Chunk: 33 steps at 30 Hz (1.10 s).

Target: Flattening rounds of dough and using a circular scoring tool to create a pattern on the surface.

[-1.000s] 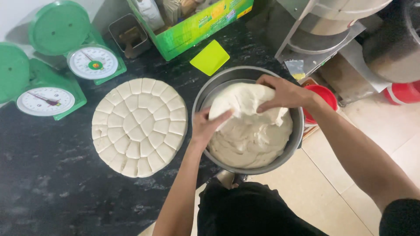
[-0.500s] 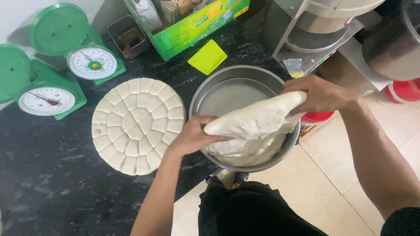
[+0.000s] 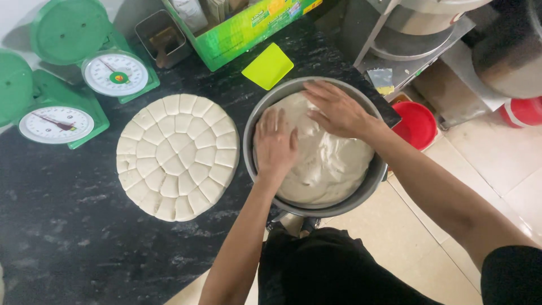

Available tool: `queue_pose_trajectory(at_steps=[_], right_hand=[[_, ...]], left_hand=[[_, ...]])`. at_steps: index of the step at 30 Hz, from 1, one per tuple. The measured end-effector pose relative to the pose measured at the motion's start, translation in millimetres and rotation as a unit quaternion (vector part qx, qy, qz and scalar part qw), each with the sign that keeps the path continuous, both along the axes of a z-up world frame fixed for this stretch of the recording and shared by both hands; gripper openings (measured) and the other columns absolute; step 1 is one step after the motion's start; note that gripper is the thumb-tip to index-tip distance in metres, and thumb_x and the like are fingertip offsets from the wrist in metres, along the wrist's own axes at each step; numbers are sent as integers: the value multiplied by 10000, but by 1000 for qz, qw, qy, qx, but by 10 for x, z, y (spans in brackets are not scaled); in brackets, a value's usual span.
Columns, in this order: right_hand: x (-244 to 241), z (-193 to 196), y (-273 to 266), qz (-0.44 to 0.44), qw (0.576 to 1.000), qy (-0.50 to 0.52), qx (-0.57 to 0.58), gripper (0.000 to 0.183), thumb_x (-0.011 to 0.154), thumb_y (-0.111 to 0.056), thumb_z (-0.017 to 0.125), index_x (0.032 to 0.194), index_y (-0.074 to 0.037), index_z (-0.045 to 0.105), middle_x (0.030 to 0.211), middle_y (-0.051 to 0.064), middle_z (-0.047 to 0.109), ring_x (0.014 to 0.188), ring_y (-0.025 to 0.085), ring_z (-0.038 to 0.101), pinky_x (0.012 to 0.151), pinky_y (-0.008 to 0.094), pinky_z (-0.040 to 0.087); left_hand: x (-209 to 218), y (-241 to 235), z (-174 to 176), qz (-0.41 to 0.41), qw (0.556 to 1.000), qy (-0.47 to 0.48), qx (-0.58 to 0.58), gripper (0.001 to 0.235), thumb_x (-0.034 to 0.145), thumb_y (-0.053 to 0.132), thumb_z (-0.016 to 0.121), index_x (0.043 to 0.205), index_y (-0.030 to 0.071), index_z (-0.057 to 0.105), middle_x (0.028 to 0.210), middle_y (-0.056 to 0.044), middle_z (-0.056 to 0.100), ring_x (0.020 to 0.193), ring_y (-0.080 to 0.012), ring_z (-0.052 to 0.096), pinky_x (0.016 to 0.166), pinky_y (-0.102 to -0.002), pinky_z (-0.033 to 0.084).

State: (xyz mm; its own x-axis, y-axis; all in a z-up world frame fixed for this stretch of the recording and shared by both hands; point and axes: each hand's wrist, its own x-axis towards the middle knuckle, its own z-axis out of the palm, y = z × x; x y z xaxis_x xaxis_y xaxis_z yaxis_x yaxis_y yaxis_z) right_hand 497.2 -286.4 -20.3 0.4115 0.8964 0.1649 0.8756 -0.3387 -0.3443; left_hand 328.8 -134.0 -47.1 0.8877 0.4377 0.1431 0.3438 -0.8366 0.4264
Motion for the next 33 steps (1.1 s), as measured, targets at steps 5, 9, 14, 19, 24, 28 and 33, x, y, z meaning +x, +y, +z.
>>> queue_pose_trajectory(at_steps=[5,9,14,19,24,28,33], right_hand=[[-339,-253,215,76,979,-178,-69,634,1049,-410,486,1548,-23,431,1659,155,354,1566,334,258,1255,540,202],[-566,-178,214,13,993,-72,-97,790,977,-528,455,1578,-28,340,1658,171,292,1556,364,189,1208,631,124],[-569,-233,353,-47,985,-117,-114,844,940,-598,468,1582,-71,312,1671,146,260,1555,365,179,1192,678,111],[-313,-292,251,-17,972,-90,-218,786,997,-614,337,1600,-121,233,1687,152,154,1532,393,73,1135,697,59],[108,-7,-102,-17,980,172,-95,709,1063,-523,197,1633,-102,194,1701,140,173,1589,352,48,1252,546,25],[43,-261,-307,23,991,101,-81,653,1096,-422,244,1624,-39,215,1698,192,177,1582,388,91,1263,524,91],[-602,-273,-246,-92,986,-46,-127,705,1044,-458,353,1608,-44,261,1693,169,223,1577,383,144,1244,605,95]], left_hand=[[39,4,-298,-68,998,13,-6,689,1025,367,444,1613,66,248,1686,-157,254,1554,-359,206,1219,-614,128],[-68,48,-401,-86,994,66,-2,685,1032,374,360,1644,136,162,1719,-94,141,1584,-323,109,1238,-603,54],[-96,146,-534,-99,993,64,11,653,1052,381,317,1649,168,158,1729,-93,113,1592,-315,87,1252,-584,24],[82,242,-487,-118,977,158,-77,654,1046,430,242,1636,183,103,1727,-98,25,1576,-321,-7,1221,-588,-29],[113,-112,111,-111,970,156,-148,662,1052,466,230,1638,185,107,1716,-90,85,1576,-290,28,1227,-597,-23],[41,-538,-85,-198,976,86,-26,650,1072,431,290,1625,104,188,1712,-107,179,1585,-285,109,1239,-616,4],[-287,-517,-215,-215,976,39,-4,675,1058,435,359,1613,65,254,1702,-129,219,1601,-292,143,1264,-592,40]])
